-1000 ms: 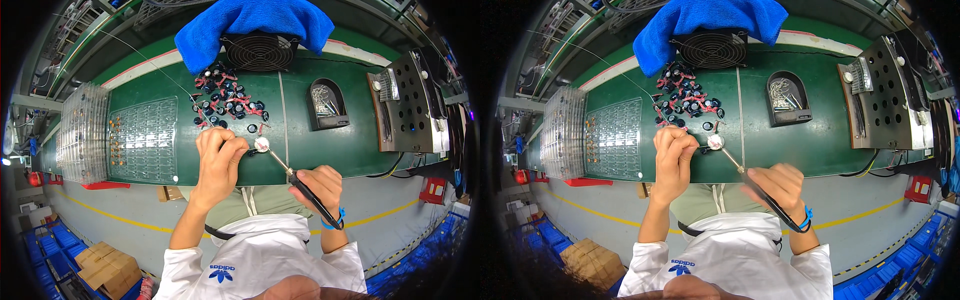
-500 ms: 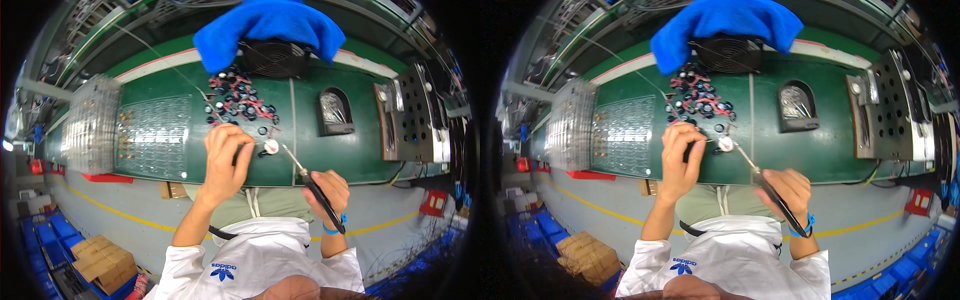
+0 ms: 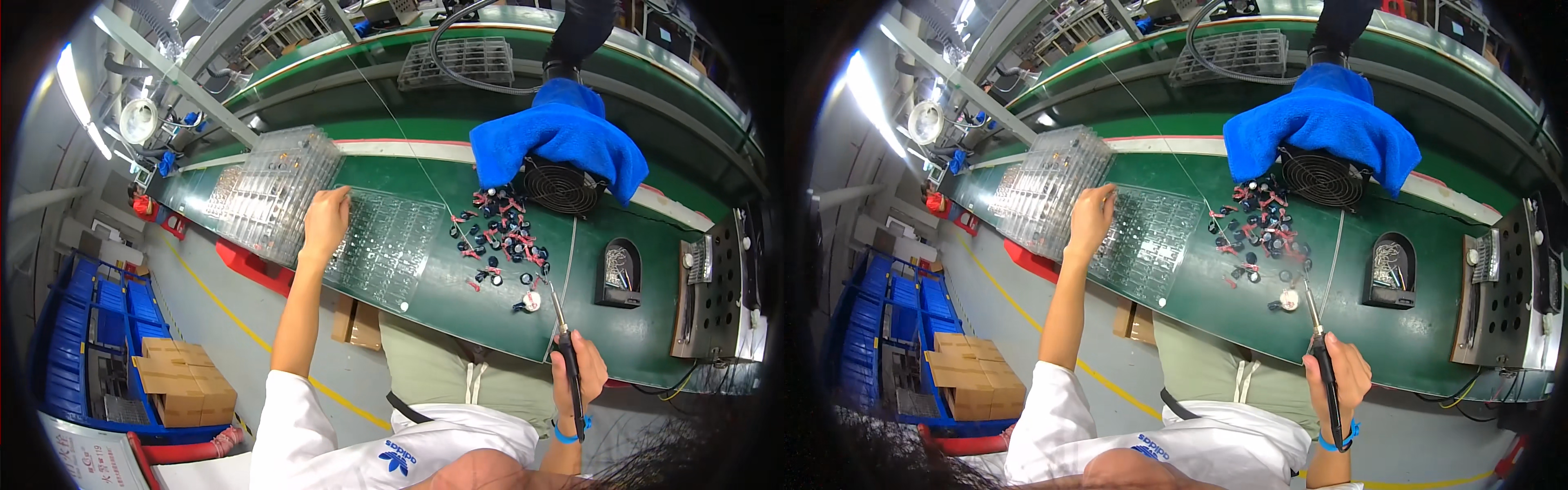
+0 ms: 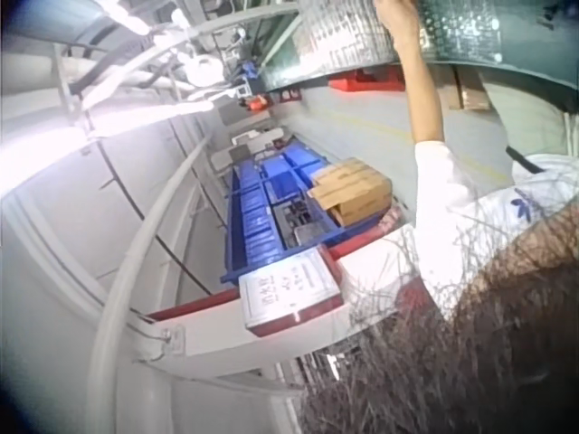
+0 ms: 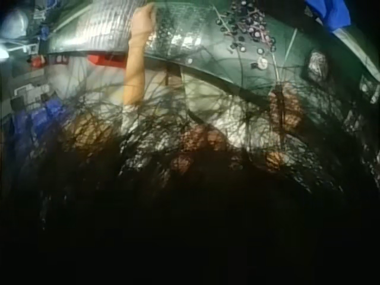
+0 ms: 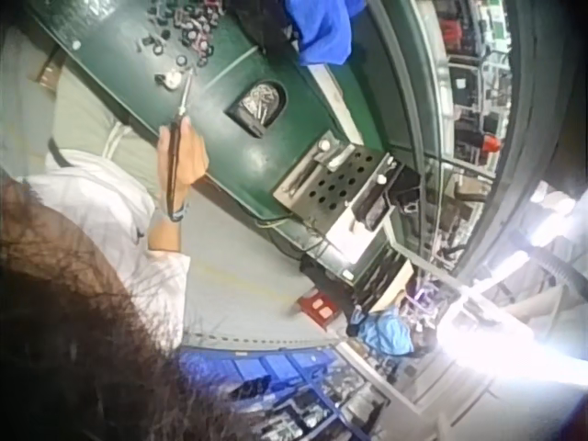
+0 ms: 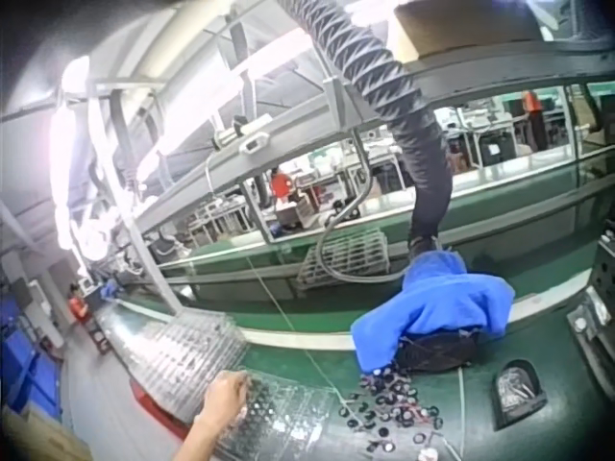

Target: Soldering small electronic components onto a circular circuit base at a workbench.

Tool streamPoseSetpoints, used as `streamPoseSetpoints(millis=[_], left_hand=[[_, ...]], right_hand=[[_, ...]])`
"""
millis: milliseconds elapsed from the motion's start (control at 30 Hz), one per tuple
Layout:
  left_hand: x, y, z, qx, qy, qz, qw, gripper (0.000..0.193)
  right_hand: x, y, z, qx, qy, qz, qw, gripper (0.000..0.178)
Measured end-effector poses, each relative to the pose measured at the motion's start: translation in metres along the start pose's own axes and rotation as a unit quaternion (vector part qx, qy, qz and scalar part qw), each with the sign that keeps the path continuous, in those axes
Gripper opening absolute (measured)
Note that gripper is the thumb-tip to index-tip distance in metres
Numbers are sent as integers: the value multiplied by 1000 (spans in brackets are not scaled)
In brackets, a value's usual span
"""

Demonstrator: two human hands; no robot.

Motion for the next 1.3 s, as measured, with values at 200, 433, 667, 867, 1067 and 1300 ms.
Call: streamPoseSetpoints(millis=[200, 433, 667, 867, 1067, 1300], left_hand=[[9, -3, 15, -16, 31, -25, 999, 18], [-2, 4, 14, -92, -205, -99, 970, 14], [-148, -13, 2, -103, -497, -55, 860, 15], [-244, -24, 23, 22, -645, -36, 763, 17], [-272, -15, 33, 40, -605, 47, 794, 16], [-276, -18, 42, 82, -612, -7, 787, 14]], right_hand=[[6, 5, 2, 2, -10, -11, 1000, 42], [6, 6, -1, -7, -16, 0, 1000, 41], [9, 8, -2, -12, -31, -40, 999, 46], [3, -4, -14, -23, -13, -25, 999, 42], [4, -3, -14, -23, -14, 3, 1000, 32], [3, 2, -9, -12, -19, -9, 1000, 30]])
Point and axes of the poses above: each hand's wrist, its own y-axis towards the middle knuckle, its own z-axis out of the palm, x = y × z, the point moved 6 cm from there along y, towards the middle knuckle, and after that the axes turned 10 degrees about z, right-handed, at the moved point
